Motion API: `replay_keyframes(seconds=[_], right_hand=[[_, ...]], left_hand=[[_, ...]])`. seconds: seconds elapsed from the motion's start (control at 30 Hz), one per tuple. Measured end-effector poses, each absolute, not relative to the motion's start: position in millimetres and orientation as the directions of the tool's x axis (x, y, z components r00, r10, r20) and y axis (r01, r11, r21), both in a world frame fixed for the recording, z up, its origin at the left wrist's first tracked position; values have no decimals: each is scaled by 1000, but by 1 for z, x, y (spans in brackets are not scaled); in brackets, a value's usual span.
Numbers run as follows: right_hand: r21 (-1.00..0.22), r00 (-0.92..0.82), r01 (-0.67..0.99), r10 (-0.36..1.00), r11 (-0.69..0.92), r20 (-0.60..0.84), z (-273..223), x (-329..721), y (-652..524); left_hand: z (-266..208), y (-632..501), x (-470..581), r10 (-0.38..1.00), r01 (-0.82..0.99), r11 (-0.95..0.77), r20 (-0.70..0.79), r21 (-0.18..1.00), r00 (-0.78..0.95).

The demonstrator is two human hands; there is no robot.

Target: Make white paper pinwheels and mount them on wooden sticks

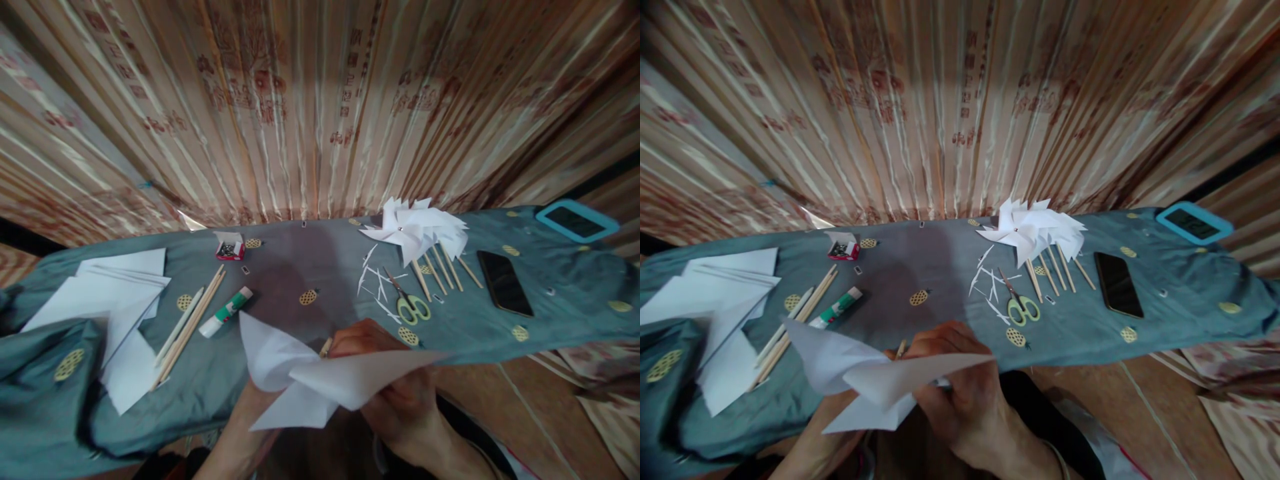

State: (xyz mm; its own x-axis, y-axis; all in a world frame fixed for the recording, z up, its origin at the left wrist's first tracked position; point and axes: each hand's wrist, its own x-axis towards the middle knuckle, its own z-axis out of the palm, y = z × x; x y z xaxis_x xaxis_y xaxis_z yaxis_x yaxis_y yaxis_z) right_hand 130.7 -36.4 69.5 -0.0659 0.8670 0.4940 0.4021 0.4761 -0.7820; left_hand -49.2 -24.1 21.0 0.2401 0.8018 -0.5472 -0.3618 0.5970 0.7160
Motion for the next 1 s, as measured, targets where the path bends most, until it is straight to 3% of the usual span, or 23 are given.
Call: replay_keyframes(seconds=[0.1,0.2,0.47,0.67,1.0], right_hand=[[-942,31,232,966,242,256,69,129,-35],[-1000,70,5,997,-24,-23,64,127,-29],[-834,93,-466,921,-296,-379,32,122,0],[-740,19,-549,879,-390,-477,16,114,5],[-665,-54,-564,825,-490,-562,5,102,7]], left_hand=[[27,-18,-42,788,-364,615,-543,699,289],[31,-12,-35,801,-333,594,-499,732,331],[17,-9,-38,862,-231,492,-431,840,268],[1,-10,-47,908,-93,393,-370,915,199],[-8,-16,-61,907,-34,408,-402,912,124]])
